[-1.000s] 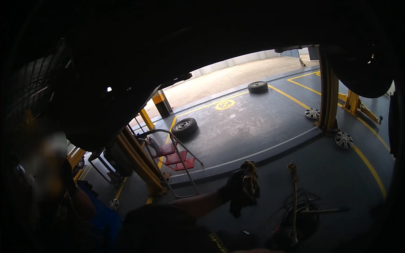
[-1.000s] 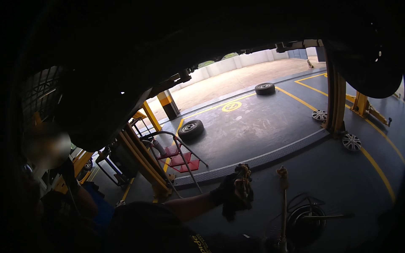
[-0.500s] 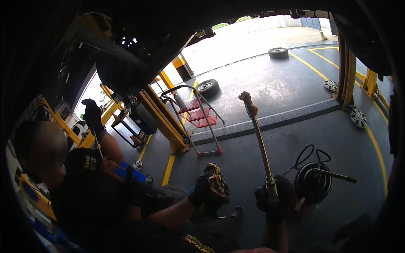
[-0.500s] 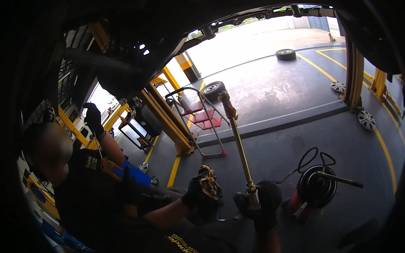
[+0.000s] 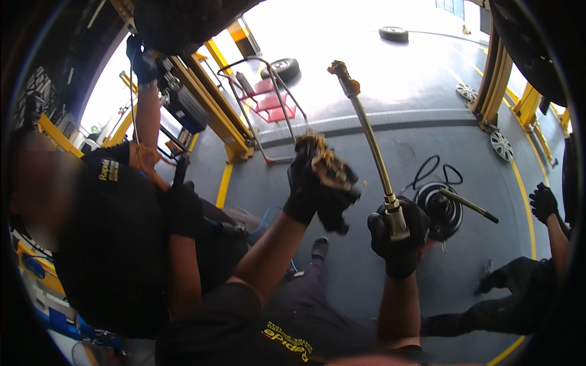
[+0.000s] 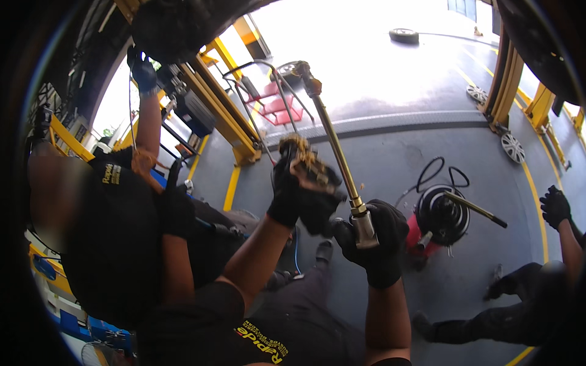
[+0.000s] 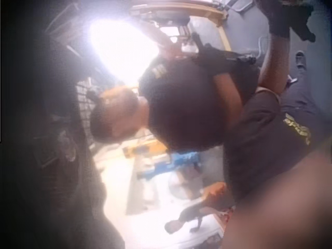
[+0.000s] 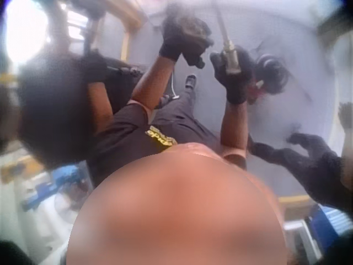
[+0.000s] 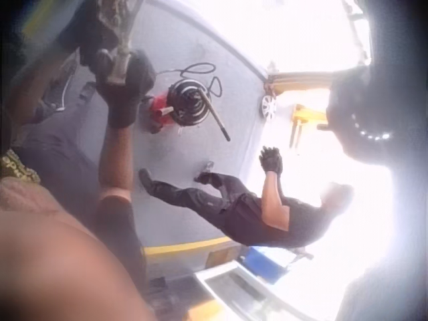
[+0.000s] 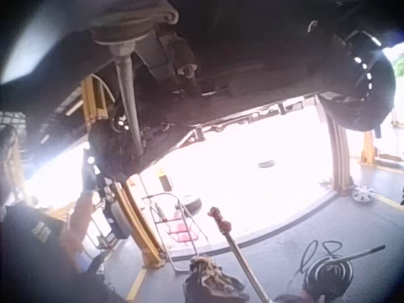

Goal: The person removes a vehicle tire by loosening and removing lug nuts with an impact wrench, then lifts the tire off the hub. The person then uses a grease gun to apply lubricant to the wheel hub area.

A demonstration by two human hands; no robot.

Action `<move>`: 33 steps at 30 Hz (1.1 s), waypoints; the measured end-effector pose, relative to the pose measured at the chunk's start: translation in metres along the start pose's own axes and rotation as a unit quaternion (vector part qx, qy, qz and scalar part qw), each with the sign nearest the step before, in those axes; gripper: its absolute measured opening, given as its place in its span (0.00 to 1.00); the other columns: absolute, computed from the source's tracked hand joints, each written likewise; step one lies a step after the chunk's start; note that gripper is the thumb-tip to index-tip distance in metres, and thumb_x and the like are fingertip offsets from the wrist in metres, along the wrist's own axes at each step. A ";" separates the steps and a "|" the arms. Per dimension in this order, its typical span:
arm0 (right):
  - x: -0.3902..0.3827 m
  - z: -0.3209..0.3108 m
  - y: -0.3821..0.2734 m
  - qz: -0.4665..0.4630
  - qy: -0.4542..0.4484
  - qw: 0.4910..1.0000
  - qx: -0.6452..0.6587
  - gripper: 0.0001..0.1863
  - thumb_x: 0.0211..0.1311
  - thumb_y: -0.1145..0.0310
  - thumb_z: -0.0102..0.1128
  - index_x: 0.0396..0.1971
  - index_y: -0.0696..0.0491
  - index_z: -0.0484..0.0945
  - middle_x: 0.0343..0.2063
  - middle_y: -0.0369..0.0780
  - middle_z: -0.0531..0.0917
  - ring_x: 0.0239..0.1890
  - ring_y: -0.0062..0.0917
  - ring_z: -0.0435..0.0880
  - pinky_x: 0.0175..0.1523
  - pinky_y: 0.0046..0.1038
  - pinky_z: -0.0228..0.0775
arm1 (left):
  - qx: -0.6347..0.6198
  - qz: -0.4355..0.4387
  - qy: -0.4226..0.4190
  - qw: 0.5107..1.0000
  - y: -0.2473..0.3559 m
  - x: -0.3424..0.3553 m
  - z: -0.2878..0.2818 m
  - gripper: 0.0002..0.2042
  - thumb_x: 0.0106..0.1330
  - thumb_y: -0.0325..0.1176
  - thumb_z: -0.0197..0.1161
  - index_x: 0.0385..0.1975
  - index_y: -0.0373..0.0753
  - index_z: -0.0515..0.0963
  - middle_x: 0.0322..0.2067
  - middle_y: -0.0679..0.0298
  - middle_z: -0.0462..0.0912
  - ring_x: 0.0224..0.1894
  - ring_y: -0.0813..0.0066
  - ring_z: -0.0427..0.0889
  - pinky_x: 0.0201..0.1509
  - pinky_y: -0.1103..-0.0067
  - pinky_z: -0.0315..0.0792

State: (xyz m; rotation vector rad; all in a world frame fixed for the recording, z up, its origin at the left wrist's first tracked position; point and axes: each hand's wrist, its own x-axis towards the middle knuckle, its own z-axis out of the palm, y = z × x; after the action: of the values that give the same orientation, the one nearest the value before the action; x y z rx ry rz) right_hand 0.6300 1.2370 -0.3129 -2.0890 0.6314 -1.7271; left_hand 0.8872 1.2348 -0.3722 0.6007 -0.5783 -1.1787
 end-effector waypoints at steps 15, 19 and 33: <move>-0.083 -0.047 -0.017 0.112 -0.120 0.984 -0.064 0.14 0.45 0.70 0.72 0.30 0.55 0.76 0.23 0.39 0.79 0.24 0.36 0.81 0.33 0.36 0.73 | -0.162 -0.028 -0.028 0.986 0.002 0.005 0.077 0.18 0.78 0.52 0.53 0.50 0.44 0.74 0.41 0.60 0.81 0.43 0.58 0.83 0.51 0.59 0.79; -0.086 -0.049 -0.004 0.123 -0.135 0.979 -0.092 0.13 0.49 0.67 0.71 0.30 0.54 0.77 0.24 0.40 0.80 0.27 0.38 0.81 0.35 0.39 0.72 | -0.155 0.048 -0.081 0.983 -0.005 0.009 0.067 0.27 0.77 0.52 0.52 0.65 0.38 0.69 0.49 0.57 0.80 0.48 0.60 0.82 0.53 0.60 0.79; -0.069 -0.036 0.031 0.223 -0.083 0.971 0.030 0.14 0.61 0.60 0.66 0.28 0.55 0.76 0.21 0.39 0.79 0.24 0.31 0.79 0.33 0.34 0.68 | -0.102 0.171 -0.129 0.971 -0.031 0.035 0.049 0.14 0.74 0.29 0.57 0.57 0.37 0.75 0.48 0.61 0.80 0.47 0.70 0.80 0.56 0.71 0.75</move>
State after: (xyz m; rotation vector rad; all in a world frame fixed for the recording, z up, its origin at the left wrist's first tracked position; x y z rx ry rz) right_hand 0.5804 1.2489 -0.3798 -1.8462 0.9023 -1.2901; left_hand 0.8425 1.1870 -0.3557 0.1605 -0.7376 -0.9781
